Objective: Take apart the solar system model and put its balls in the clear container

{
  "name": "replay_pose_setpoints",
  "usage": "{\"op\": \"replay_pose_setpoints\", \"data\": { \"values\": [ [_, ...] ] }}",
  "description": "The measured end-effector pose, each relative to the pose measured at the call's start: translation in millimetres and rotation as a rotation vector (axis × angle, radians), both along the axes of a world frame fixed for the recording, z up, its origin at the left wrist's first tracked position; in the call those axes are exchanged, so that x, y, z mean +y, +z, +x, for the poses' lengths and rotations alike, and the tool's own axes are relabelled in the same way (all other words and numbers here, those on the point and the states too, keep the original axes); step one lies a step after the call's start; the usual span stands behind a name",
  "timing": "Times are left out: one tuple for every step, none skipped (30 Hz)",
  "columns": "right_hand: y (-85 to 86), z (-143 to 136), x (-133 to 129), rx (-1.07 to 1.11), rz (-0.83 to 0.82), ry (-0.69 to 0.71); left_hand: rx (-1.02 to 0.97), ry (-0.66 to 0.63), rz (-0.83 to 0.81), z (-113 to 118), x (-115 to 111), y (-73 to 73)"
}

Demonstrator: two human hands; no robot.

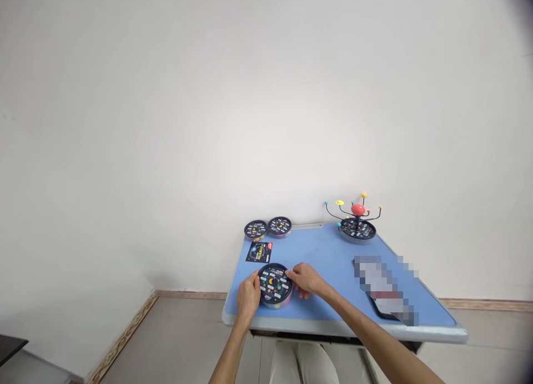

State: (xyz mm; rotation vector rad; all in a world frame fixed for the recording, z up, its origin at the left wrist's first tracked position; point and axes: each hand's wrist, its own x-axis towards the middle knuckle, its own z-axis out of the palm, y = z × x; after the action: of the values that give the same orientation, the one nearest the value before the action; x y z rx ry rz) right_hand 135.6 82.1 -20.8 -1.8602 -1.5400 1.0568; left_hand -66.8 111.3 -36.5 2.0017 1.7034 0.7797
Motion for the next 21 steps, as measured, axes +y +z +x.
{"op": "replay_pose_setpoints", "data": {
  "values": [
    [2.2,0.2,-2.7,-0.001,-0.001,-0.003,-0.002,-0.003,-0.001,1.4,0.0,0.9],
    [4.1,0.3,-5.0,-0.001,-0.005,-0.007,-0.002,-0.003,-0.005,2.9,-0.1,1.7],
    [5.5,0.2,-6.5,0.004,-0.016,-0.011,-0.002,-0.001,-0.009,4.3,0.0,2.5],
    [6.4,0.2,-7.4,0.013,-0.035,-0.015,0.0,0.0,-0.014,5.5,0.1,3.2],
    [6.8,0.2,-7.6,0.028,-0.063,-0.017,0.001,-0.002,-0.019,6.5,0.3,3.7],
    [6.6,0.4,-7.3,0.045,-0.096,-0.019,0.003,-0.008,-0.023,7.2,0.7,3.9],
    [5.9,0.6,-6.6,0.065,-0.128,-0.021,0.004,-0.018,-0.027,7.5,1.1,3.9],
    [4.8,0.7,-5.8,0.084,-0.156,-0.023,0.005,-0.03,-0.03,7.5,1.7,3.6],
    [3.6,0.7,-5.0,0.101,-0.175,-0.028,0.006,-0.041,-0.034,7.3,2.2,3.1],
    [2.4,0.5,-4.6,0.117,-0.184,-0.035,0.007,-0.051,-0.038,6.8,2.7,2.5],
    [1.3,0.0,-4.4,0.129,-0.187,-0.043,0.007,-0.061,-0.042,6.2,3.1,1.9],
    [0.4,-0.9,-4.7,0.138,-0.186,-0.052,0.005,-0.071,-0.044,5.5,3.6,1.4],
    [-0.4,-2.2,-5.1,0.145,-0.185,-0.061,0.002,-0.083,-0.046,4.8,4.1,1.0],
    [-1.0,-3.9,-5.8,0.148,-0.184,-0.071,-0.002,-0.095,-0.047,4.2,4.6,0.7],
    [-1.4,-5.8,-6.7,0.149,-0.185,-0.08,-0.008,-0.106,-0.047,3.8,5.1,0.8],
    [-1.7,-7.7,-7.7,0.149,-0.184,-0.089,-0.015,-0.116,-0.047,3.6,5.5,1.0],
    [-1.5,-9.6,-8.8,0.145,-0.181,-0.098,-0.022,-0.123,-0.046,3.6,5.8,1.7],
    [-0.9,-11.2,-10.0,0.138,-0.177,-0.104,-0.029,-0.128,-0.045,3.8,5.8,2.7],
    [0.4,-12.3,-11.1,0.127,-0.173,-0.11,-0.036,-0.131,-0.042,4.1,5.6,4.1],
    [2.4,-12.7,-12.2,0.112,-0.166,-0.112,-0.042,-0.132,-0.038,4.5,5.2,5.9],
    [5.2,-12.4,-13.1,0.093,-0.155,-0.113,-0.047,-0.132,-0.032,5.1,4.8,8.0]
  ]
}}
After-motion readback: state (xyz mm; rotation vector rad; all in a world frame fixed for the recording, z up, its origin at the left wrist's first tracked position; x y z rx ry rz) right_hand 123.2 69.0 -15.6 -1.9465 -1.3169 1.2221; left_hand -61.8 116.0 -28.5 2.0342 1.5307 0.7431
